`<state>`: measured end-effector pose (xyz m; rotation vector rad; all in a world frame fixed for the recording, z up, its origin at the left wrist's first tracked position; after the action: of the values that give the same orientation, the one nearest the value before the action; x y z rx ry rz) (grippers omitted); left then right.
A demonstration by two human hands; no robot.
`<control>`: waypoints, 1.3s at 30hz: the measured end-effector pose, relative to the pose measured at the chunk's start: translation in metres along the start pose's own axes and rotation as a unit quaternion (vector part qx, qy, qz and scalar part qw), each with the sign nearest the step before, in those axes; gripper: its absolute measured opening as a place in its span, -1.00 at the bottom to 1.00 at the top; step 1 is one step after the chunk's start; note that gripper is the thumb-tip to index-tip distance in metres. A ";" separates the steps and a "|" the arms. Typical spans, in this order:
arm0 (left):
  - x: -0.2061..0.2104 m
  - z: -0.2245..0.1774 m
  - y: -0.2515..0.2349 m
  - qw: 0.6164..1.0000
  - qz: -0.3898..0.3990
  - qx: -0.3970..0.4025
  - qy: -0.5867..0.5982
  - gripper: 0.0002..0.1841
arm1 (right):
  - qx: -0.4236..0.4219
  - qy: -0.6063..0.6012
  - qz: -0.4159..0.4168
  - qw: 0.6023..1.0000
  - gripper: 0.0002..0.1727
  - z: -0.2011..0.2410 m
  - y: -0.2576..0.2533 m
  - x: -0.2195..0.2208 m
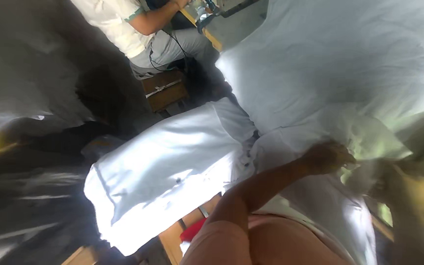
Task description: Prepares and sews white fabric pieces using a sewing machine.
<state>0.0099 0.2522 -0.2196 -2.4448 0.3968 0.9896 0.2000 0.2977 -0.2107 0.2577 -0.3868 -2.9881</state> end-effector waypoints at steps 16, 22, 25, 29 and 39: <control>-0.028 -0.026 -0.020 0.995 0.002 0.087 -0.045 -0.87 | -0.025 -0.041 0.011 0.999 -0.92 0.052 0.016 0.001; -0.068 -0.068 -0.042 0.970 0.041 0.074 0.230 -0.86 | -0.013 -0.140 -0.007 0.990 -0.86 0.077 0.047 0.009; -0.087 -0.080 -0.048 0.960 0.043 0.052 0.271 -0.83 | -0.093 -0.177 0.003 0.980 -0.86 0.088 0.071 0.009; -0.117 -0.108 -0.051 0.993 0.037 0.066 0.089 -0.81 | -0.184 -0.199 0.023 0.962 -0.79 0.102 0.091 0.009; -0.125 -0.133 -0.052 0.996 0.081 0.010 -0.037 -0.83 | -0.105 -0.166 0.148 0.969 -0.90 0.136 0.102 -0.019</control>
<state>0.0219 0.2379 -0.0308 -2.3797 0.5858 1.1331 0.2035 0.2348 -0.0519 -0.2996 -0.1185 -2.7392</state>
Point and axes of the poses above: each hand's wrist, its own y-axis away from the middle knuckle, its own x-axis out of the palm, z = x × y, the point moved 2 cm from there along -y, towards the middle knuckle, and after that the axes turned 10 degrees about z, right-handed, at the moved point
